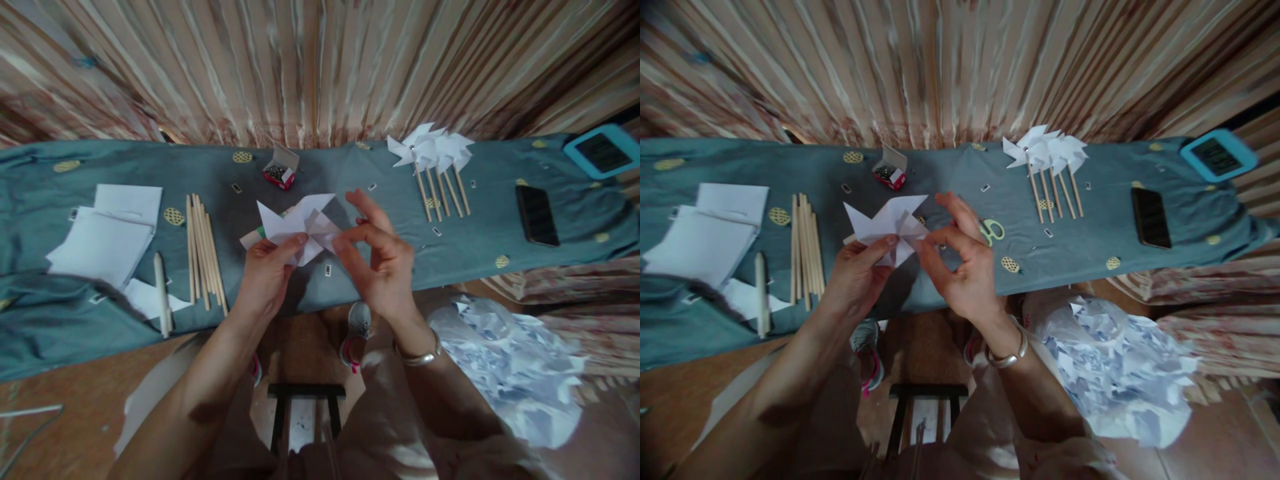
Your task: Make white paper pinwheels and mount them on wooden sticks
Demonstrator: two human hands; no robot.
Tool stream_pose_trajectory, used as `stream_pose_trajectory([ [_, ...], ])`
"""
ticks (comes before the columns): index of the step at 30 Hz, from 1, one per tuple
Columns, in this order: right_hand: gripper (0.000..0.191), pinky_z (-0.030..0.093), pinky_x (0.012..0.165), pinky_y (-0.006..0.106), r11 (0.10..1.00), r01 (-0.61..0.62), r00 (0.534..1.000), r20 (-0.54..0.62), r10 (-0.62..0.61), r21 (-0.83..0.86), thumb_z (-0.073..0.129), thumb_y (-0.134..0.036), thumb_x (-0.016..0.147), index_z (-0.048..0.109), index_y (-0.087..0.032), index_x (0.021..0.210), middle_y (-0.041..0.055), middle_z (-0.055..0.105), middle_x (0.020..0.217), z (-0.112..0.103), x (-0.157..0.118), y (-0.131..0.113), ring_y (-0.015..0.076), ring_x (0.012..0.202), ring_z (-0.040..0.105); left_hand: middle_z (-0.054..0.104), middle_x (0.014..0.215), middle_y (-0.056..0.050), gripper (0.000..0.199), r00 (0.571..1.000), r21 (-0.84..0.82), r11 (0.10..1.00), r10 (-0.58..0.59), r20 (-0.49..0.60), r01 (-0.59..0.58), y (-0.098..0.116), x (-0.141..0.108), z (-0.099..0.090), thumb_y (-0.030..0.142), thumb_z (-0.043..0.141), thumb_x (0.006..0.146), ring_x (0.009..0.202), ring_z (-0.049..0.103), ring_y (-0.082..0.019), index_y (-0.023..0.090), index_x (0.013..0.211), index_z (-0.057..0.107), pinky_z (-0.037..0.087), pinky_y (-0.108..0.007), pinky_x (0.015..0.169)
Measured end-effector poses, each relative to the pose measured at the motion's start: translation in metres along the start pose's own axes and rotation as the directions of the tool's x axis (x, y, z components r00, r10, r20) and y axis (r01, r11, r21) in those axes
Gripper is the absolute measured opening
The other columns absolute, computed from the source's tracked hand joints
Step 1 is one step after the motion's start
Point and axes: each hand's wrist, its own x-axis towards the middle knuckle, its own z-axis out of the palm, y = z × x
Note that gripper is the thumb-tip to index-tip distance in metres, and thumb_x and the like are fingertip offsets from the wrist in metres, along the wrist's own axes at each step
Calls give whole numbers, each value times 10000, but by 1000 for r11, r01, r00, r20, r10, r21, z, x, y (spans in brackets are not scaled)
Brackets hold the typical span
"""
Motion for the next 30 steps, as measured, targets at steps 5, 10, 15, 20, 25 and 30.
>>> stream_pose_trajectory([
  [5, 136, 511, 1034, 447, 966, -148, 985, -55, 163, 214, 617, -325, 900, 670, -228, 822, 55, 711, 1211, -6, 6, 12, 221, 1129, 673, 752, 760, -26, 177, 999, -53, 998, -39, 37, 41, 3, 1, -1, 188, 823, 574, 726, 691, -164, 182, 734, 748, 550, -268, 709],
  [10, 141, 576, 865, 371, 862, -298, 945, 1, 326, 410, 655, -367, 851, 709, -237, 842, 30, 776, 980, -1, 9, 21, 181, 890, 720, 736, 730, -6, 165, 995, -88, 994, -54, 78, 61, 1, 1, -3, 162, 825, 588, 640, 657, -120, 167, 732, 746, 547, -236, 657],
  [15, 153, 546, 733, 308, 938, -275, 951, -86, 298, 213, 664, -355, 819, 730, -224, 859, 15, 762, 836, -12, 15, 39, 161, 759, 674, 744, 751, 6, 168, 1000, -59, 998, 21, 23, -19, 10, 6, -10, 179, 837, 599, 700, 683, -122, 189, 725, 728, 559, -263, 735],
  [20, 147, 527, 763, 323, 963, -210, 973, 67, 223, -168, 606, -263, 837, 743, -211, 848, 24, 762, 844, -19, 14, 64, 183, 768, 685, 752, 780, -5, 119, 988, -4, 990, 139, -60, -139, 24, 10, -19, 171, 812, 638, 729, 689, -154, 220, 694, 719, 560, -318, 746],
  [25, 184, 524, 902, 374, 940, -49, 954, 263, 144, -338, 586, -133, 829, 745, -206, 884, 63, 771, 959, -10, 10, 67, 228, 927, 712, 766, 781, 9, 136, 984, 26, 986, 167, -63, -166, 27, 9, -20, 192, 820, 591, 732, 686, -166, 254, 635, 708, 575, -311, 729],
  [30, 142, 516, 925, 388, 913, 40, 929, 351, 116, -406, 601, -126, 842, 719, -184, 895, 94, 751, 983, 2, 9, 62, 242, 959, 684, 767, 780, 21, 153, 983, 44, 985, 168, -72, -166, 24, 8, -20, 212, 841, 581, 750, 694, -171, 276, 639, 716, 580, -299, 709],
])
